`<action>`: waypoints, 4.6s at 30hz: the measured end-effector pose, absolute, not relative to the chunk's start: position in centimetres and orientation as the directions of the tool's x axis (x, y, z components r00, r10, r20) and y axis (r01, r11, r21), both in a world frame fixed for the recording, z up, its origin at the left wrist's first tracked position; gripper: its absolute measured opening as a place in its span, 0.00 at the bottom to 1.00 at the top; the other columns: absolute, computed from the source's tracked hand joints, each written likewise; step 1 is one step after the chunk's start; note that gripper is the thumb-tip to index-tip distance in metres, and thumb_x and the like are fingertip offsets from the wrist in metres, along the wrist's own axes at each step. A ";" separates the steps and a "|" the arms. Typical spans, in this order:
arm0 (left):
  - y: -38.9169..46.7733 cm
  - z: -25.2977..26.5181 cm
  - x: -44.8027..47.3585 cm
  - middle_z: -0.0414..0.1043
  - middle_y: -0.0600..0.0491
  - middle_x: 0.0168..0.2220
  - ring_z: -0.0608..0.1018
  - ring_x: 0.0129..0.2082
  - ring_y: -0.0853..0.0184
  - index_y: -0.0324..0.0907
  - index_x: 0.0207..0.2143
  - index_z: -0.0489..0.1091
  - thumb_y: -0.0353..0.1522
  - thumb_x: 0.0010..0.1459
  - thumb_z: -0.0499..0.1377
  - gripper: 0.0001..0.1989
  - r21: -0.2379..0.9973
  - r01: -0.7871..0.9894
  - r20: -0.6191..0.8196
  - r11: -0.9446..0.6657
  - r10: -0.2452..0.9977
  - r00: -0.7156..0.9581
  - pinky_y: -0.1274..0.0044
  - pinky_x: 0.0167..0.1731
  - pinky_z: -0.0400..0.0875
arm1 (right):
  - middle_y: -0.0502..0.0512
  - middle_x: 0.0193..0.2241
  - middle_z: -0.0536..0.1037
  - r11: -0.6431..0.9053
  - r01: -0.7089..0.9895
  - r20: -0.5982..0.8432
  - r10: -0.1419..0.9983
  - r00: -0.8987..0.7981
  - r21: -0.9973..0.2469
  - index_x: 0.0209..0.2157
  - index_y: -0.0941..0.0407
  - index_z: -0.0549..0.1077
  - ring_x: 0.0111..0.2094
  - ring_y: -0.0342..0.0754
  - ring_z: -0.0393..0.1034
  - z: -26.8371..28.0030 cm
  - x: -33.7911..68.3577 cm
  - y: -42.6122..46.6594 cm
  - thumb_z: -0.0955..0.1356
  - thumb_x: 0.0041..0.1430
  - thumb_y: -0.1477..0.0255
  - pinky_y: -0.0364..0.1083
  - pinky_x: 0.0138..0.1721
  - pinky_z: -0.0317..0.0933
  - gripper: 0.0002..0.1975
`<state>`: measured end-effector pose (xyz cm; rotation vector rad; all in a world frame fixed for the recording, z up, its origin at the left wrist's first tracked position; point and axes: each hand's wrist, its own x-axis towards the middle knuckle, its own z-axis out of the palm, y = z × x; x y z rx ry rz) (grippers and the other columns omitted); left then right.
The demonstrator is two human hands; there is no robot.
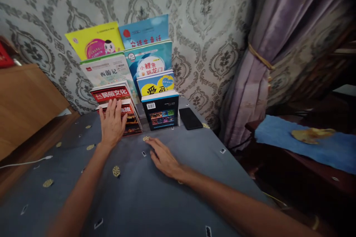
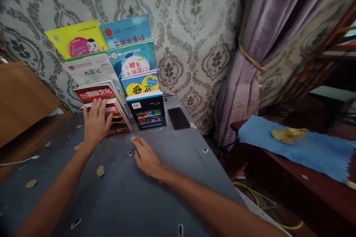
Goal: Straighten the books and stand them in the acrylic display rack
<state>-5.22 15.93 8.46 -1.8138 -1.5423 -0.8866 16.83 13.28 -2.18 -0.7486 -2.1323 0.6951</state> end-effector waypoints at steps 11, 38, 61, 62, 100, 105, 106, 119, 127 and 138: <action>16.4 10.1 -4.5 0.67 0.35 0.62 0.70 0.61 0.48 0.41 0.62 0.65 0.42 0.68 0.50 0.25 -0.110 0.992 0.780 -0.068 0.613 0.129 0.52 0.63 0.52 | 0.65 0.57 0.72 0.670 0.298 0.469 0.710 -0.526 -0.680 0.57 0.58 0.69 0.60 0.53 0.67 -2.0 16.8 13.1 0.61 0.61 0.82 0.55 0.63 0.62 0.23; 15.4 12.1 -4.9 0.58 0.32 0.67 0.64 0.66 0.47 0.35 0.64 0.61 0.40 0.70 0.44 0.27 -0.126 0.992 0.820 -0.021 0.560 0.116 0.49 0.63 0.54 | 0.61 0.48 0.80 0.710 0.283 0.659 0.704 -0.265 -0.645 0.48 0.56 0.77 0.51 0.53 0.76 -2.2 19.2 16.1 0.61 0.57 0.83 0.56 0.55 0.69 0.22; 19.1 19.9 -13.3 0.74 0.42 0.52 0.73 0.55 0.56 0.38 0.51 0.70 0.36 0.64 0.46 0.20 0.422 0.855 0.854 -0.300 0.449 -0.264 0.60 0.60 0.64 | 0.59 0.45 0.82 0.919 0.267 0.872 0.369 -0.320 -0.291 0.48 0.55 0.76 0.46 0.54 0.77 16.8 19.4 21.6 0.61 0.63 0.75 0.54 0.50 0.71 0.16; 19.0 18.9 -13.8 0.75 0.42 0.51 0.74 0.54 0.55 0.38 0.50 0.71 0.37 0.64 0.47 0.20 0.454 0.843 0.838 -0.289 0.461 -0.293 0.60 0.59 0.65 | 0.61 0.47 0.81 0.923 0.274 0.862 0.359 -0.357 -0.271 0.49 0.56 0.76 0.48 0.54 0.76 16.5 18.4 21.6 0.61 0.63 0.75 0.55 0.51 0.70 0.17; 17.7 11.3 -12.6 0.74 0.43 0.48 0.77 0.47 0.58 0.39 0.53 0.65 0.40 0.65 0.50 0.19 0.624 0.705 0.735 -0.338 0.559 -0.383 0.63 0.52 0.71 | 0.65 0.52 0.78 0.801 0.555 0.584 0.345 -0.735 0.226 0.53 0.61 0.70 0.54 0.59 0.68 19.1 11.4 23.3 0.60 0.64 0.81 0.54 0.53 0.58 0.17; 15.8 10.7 -11.2 0.69 0.43 0.53 0.70 0.56 0.55 0.42 0.54 0.66 0.42 0.60 0.59 0.22 0.455 0.824 0.800 -0.337 0.560 -0.213 0.62 0.60 0.63 | 0.65 0.59 0.73 0.827 0.493 0.596 0.257 -0.761 0.272 0.48 0.59 0.74 0.59 0.60 0.64 18.6 11.7 24.3 0.64 0.65 0.75 0.57 0.57 0.55 0.11; 15.7 10.7 -10.9 0.68 0.44 0.53 0.69 0.56 0.54 0.42 0.54 0.66 0.42 0.60 0.60 0.22 0.402 0.859 0.808 -0.317 0.565 -0.169 0.62 0.60 0.62 | 0.65 0.59 0.72 0.828 0.485 0.599 0.244 -0.763 0.280 0.48 0.59 0.74 0.59 0.61 0.64 18.4 11.8 24.4 0.66 0.65 0.73 0.58 0.57 0.56 0.11; 17.4 10.6 -9.8 0.69 0.47 0.45 0.72 0.49 0.54 0.44 0.46 0.69 0.39 0.60 0.61 0.13 0.371 0.917 0.800 -0.145 0.551 -0.237 0.64 0.50 0.69 | 0.68 0.62 0.68 0.785 0.508 0.649 0.185 -0.738 0.355 0.53 0.58 0.71 0.66 0.66 0.55 16.6 11.6 24.9 0.72 0.61 0.65 0.67 0.64 0.47 0.21; 17.0 10.4 -10.0 0.69 0.46 0.47 0.71 0.51 0.54 0.43 0.48 0.68 0.38 0.60 0.61 0.15 0.405 0.893 0.797 -0.194 0.553 -0.242 0.63 0.54 0.68 | 0.68 0.62 0.67 0.785 0.515 0.647 0.200 -0.736 0.345 0.52 0.58 0.72 0.66 0.65 0.55 16.7 11.4 24.5 0.72 0.61 0.68 0.67 0.64 0.48 0.18; 19.1 5.7 -11.5 0.68 0.43 0.60 0.71 0.61 0.55 0.42 0.64 0.58 0.35 0.64 0.53 0.27 0.731 0.560 0.670 -0.390 0.570 -0.476 0.61 0.62 0.64 | 0.68 0.62 0.68 0.762 0.526 0.638 0.198 -0.744 0.377 0.52 0.58 0.72 0.64 0.64 0.58 16.4 11.3 25.0 0.72 0.61 0.67 0.66 0.63 0.51 0.18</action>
